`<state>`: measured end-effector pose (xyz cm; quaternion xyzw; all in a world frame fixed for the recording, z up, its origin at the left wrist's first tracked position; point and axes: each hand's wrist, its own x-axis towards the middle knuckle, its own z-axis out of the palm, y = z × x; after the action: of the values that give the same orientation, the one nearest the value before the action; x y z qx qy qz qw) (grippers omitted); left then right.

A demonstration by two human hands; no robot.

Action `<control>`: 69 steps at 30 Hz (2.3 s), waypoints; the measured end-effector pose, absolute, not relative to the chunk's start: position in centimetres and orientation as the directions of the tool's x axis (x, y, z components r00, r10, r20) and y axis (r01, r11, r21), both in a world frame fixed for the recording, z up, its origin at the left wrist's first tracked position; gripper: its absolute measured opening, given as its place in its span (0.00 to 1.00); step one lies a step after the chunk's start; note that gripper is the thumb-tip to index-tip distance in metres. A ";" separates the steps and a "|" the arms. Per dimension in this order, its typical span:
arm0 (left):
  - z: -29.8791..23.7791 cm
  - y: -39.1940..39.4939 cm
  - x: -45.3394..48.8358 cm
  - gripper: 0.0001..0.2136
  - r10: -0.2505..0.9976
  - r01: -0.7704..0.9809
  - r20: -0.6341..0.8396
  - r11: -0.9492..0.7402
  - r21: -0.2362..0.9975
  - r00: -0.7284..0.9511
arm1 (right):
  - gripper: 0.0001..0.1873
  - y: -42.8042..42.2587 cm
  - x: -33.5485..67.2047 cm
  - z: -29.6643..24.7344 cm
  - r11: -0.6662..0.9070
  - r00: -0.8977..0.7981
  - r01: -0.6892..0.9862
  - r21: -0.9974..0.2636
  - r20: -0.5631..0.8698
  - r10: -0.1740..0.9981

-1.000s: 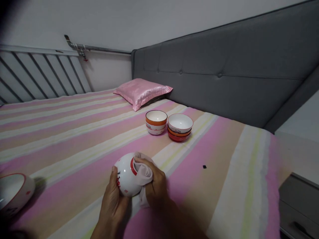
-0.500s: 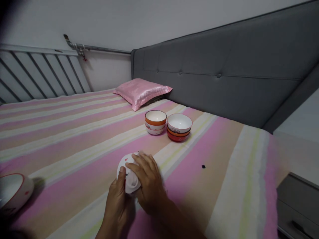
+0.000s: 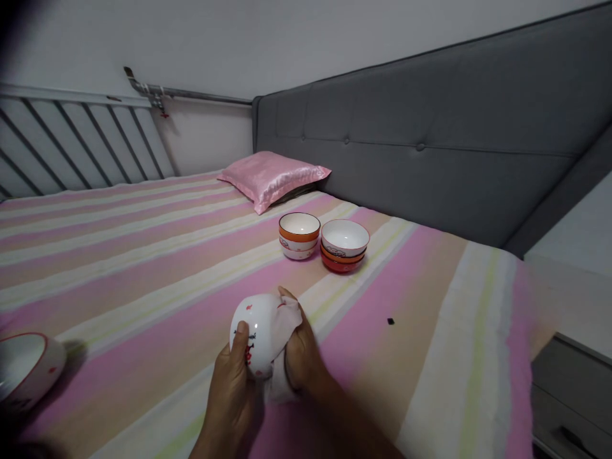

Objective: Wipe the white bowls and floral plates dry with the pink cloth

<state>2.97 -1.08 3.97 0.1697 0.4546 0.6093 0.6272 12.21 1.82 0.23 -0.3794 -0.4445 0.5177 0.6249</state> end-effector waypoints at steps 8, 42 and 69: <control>4.3 -0.3 2.6 0.12 0.876 -0.690 -0.419 0.150 0.708 -0.240 | 0.27 2.3 11.9 -0.5 0.116 0.024 -0.239 -0.964 0.113 0.993; 4.1 -0.2 2.4 0.12 0.878 -0.693 -0.410 0.134 0.708 -0.249 | 0.33 2.6 13.5 0.1 0.128 -0.193 -0.154 -0.980 0.157 0.969; 4.1 -0.2 1.6 0.15 0.921 -0.826 -0.362 0.090 0.556 -0.144 | 0.30 2.4 14.4 1.0 -0.184 -0.283 -0.518 -0.835 -0.036 0.958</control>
<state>1.60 -0.22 4.12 0.0677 0.3484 0.6713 0.6507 14.42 2.37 0.98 -0.2970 -0.3709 0.7099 0.5199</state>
